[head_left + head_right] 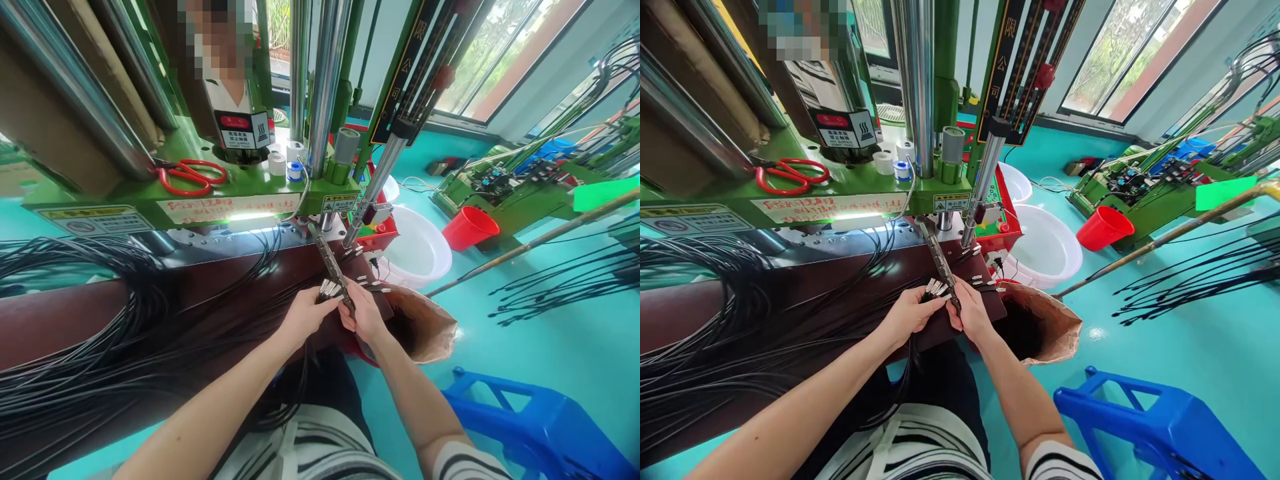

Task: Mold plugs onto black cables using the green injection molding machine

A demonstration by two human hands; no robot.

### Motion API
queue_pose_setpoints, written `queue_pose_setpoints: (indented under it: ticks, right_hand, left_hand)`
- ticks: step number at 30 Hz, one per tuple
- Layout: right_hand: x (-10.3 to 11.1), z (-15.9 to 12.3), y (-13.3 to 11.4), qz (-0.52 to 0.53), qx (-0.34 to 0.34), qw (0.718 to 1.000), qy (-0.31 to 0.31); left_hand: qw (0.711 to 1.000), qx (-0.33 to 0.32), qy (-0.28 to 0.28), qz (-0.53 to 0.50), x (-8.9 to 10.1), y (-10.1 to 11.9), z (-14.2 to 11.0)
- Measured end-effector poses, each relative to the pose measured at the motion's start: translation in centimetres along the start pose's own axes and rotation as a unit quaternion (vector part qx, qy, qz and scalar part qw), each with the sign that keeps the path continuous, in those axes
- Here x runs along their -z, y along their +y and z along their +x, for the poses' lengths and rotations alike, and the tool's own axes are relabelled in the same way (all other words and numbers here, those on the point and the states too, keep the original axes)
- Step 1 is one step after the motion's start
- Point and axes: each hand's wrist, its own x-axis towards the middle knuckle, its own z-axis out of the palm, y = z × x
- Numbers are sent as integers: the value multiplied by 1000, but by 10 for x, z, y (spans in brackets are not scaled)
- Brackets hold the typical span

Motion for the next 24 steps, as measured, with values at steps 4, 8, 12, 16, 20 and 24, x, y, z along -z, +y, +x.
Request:
queue_pose_setpoints:
  ticks: [4,8,12,16,20,24]
  right_hand:
    - [-1,-3,2,-40,19,999,16]
    - [-6,-7,3,-128,49,990,38]
    - [-6,-7,3,-102,32,993,40]
    - [-1,-5,4,-33,19,999,27]
    - [3,-5,4,-26,19,999,17]
    - [4,-6,4,-40,11,999,14]
  left_hand:
    - [999,-24,20,23,0,-3,1]
    - [991,-100,48,69,0,-8,0]
    - [991,-110,58,55,4,-5,-1]
    - [991,-78,104,-35,10,1,1]
    - [999,-26,22,10,8,1,3]
    - [999,-14,1,36,5,1,3]
